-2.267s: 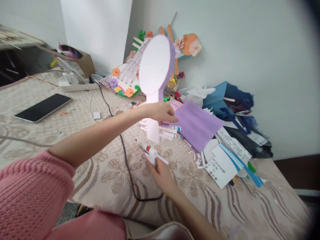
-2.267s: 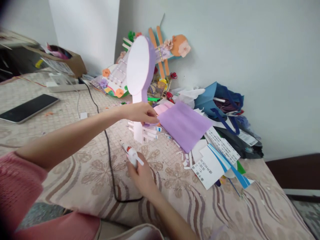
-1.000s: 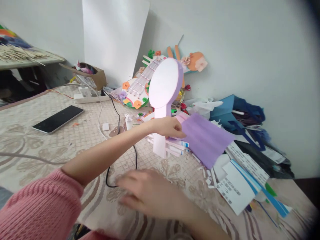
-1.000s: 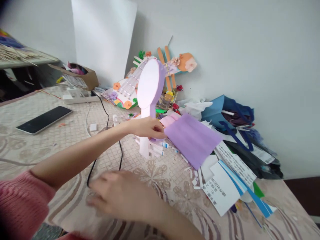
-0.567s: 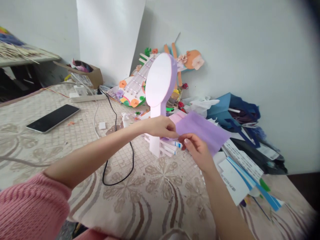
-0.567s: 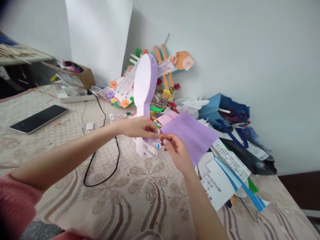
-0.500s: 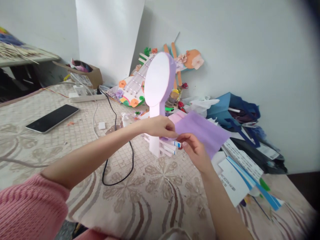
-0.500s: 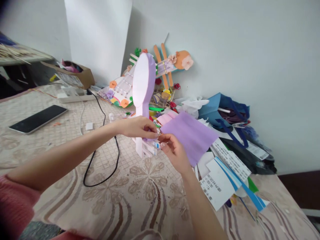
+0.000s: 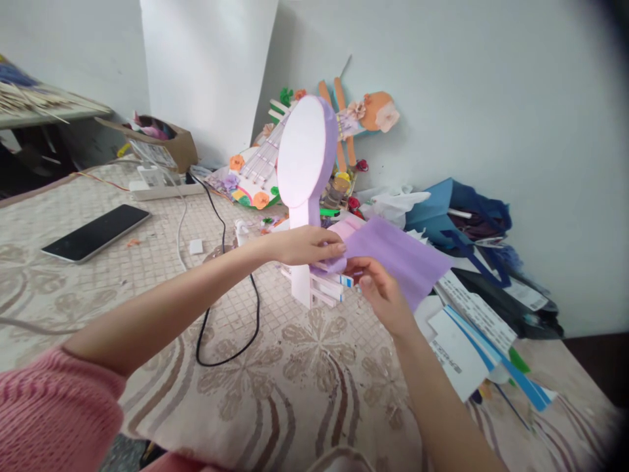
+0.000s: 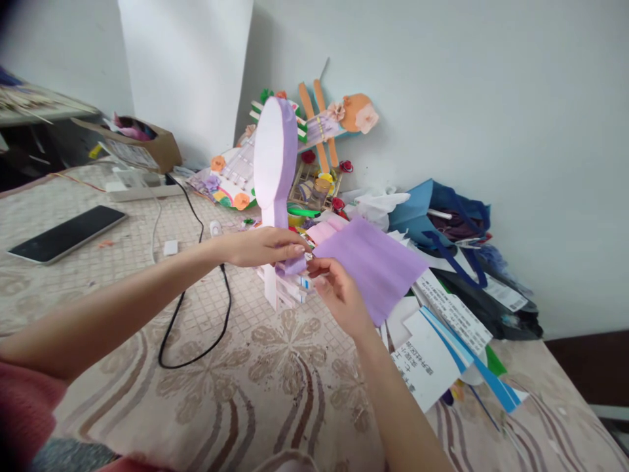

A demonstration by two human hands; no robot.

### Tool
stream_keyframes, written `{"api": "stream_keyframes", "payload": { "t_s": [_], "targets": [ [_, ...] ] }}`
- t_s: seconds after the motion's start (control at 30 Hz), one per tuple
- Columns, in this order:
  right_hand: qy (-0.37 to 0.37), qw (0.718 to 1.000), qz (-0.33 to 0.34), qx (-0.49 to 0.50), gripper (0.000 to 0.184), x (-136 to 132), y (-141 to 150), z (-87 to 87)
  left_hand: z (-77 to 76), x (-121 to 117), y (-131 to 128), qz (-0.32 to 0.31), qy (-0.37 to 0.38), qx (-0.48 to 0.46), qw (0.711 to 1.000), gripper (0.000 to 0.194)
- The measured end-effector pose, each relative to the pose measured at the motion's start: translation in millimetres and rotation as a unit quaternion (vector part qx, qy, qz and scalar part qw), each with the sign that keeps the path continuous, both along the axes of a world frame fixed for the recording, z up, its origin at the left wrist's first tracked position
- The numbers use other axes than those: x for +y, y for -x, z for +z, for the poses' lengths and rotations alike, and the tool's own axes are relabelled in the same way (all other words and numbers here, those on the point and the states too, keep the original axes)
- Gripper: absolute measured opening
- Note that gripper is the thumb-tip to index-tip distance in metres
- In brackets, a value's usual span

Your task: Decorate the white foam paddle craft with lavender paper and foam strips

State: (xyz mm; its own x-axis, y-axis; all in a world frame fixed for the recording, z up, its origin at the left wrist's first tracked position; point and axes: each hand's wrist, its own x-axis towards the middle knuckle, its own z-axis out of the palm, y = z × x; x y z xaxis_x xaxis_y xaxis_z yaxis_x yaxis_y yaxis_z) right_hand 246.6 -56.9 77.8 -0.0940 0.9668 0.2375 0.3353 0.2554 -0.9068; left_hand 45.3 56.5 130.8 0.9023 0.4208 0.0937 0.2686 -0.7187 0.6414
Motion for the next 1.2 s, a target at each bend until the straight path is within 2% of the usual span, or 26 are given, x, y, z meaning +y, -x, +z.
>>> {"api": "stream_keyframes", "payload": {
  "t_s": [0.2, 0.3, 0.47, 0.57, 0.73, 1.03, 1.2],
  "targets": [
    [-0.009, 0.997, -0.044, -0.057, 0.055, 19.5, 10.1, 23.5, -1.6, -1.3, 0.0, 0.013, -0.006, -0.024, 1.000, 0.048],
    [0.024, 0.997, -0.032, -0.062, 0.050, 27.3, 14.5, 29.8, -0.4, -4.8, 0.2, 0.029, -0.004, -0.017, 0.999, 0.054],
    [0.093, 0.996, -0.011, 0.012, 0.039, 36.7, 15.8, 32.9, 0.6, -8.6, 2.3, 0.061, 0.027, -0.003, 0.998, 0.064],
    [0.107, 0.993, -0.001, 0.059, 0.036, 39.0, 14.5, 30.9, -1.0, -8.7, 4.9, 0.063, 0.041, -0.012, 0.997, 0.068],
    [0.060, 0.993, 0.015, 0.105, 0.028, 35.0, 9.6, 22.6, -3.4, -8.2, 8.6, 0.085, 0.039, -0.037, 0.995, 0.069],
    [-0.014, 0.997, 0.036, 0.067, 0.022, 25.4, 1.3, 15.7, -4.9, -6.2, 4.9, 0.062, 0.009, -0.037, 0.997, 0.056],
    [-0.069, 0.996, 0.055, 0.032, 0.015, 22.5, -4.6, 12.8, -5.8, -6.7, 3.7, 0.075, 0.057, -0.033, 0.995, 0.058]
  ]
}}
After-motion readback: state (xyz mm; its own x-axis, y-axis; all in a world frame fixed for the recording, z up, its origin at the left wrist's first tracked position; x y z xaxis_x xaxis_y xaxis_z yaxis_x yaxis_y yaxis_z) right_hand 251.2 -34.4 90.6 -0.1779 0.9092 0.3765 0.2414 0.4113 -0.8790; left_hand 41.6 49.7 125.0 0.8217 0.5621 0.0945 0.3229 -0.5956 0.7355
